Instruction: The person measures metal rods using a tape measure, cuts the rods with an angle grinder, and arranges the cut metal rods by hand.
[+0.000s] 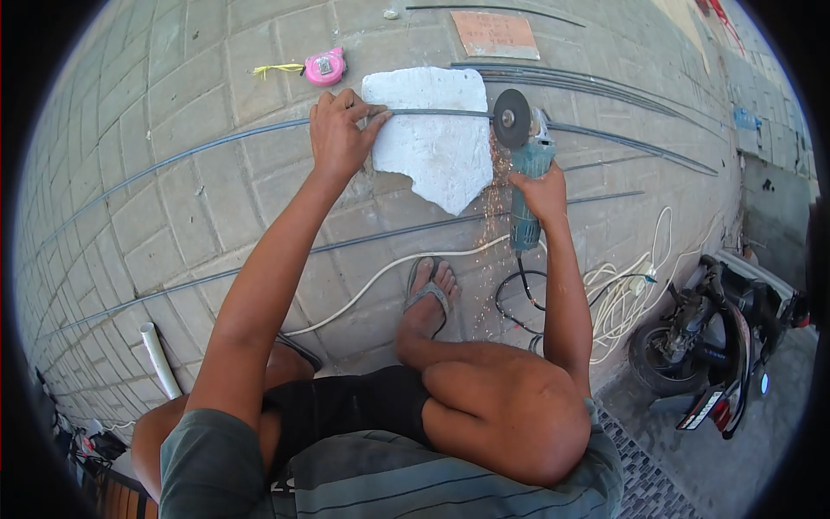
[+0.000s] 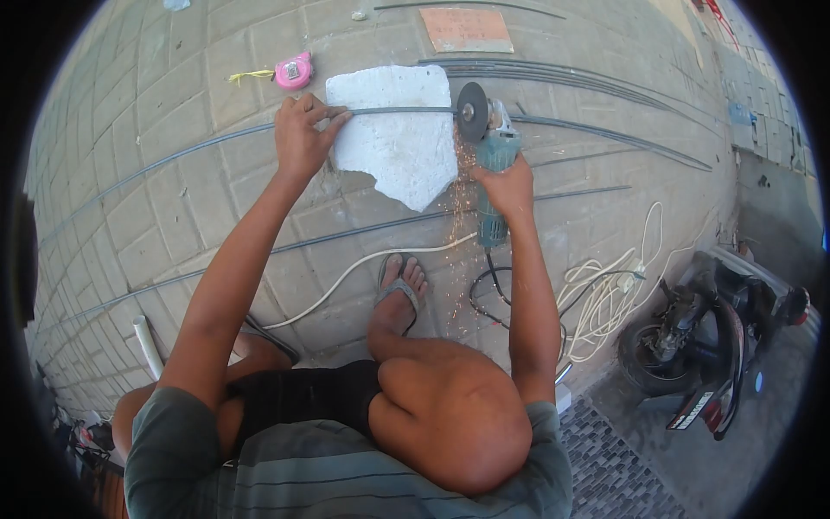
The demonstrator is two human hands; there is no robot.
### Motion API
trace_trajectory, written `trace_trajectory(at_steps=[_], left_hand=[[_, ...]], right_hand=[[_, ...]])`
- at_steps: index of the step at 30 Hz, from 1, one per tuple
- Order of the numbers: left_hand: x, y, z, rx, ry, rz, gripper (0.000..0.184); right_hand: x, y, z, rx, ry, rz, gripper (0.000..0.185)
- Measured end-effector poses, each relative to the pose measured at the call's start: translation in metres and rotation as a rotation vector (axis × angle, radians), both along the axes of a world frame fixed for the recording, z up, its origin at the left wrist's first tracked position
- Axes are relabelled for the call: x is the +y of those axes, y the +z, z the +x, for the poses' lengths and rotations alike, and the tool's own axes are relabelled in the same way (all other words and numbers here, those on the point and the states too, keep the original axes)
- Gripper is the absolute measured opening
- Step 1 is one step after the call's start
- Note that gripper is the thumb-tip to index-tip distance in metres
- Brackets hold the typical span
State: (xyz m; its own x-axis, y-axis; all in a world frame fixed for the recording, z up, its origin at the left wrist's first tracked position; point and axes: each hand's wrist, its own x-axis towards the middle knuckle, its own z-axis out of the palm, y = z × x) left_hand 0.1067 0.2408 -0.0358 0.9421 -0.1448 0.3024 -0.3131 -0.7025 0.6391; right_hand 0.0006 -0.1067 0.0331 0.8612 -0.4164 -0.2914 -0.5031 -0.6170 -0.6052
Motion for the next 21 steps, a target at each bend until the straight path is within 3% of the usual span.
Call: trace_trajectory(at_steps=[21], left_hand=[[0.001,0.0012,-0.0001,0.01,-0.002,-0.007,0.019]], right_hand=[[0.0074,0.0054,-0.0014,-0.003,-0.021,0.024,0.054]])
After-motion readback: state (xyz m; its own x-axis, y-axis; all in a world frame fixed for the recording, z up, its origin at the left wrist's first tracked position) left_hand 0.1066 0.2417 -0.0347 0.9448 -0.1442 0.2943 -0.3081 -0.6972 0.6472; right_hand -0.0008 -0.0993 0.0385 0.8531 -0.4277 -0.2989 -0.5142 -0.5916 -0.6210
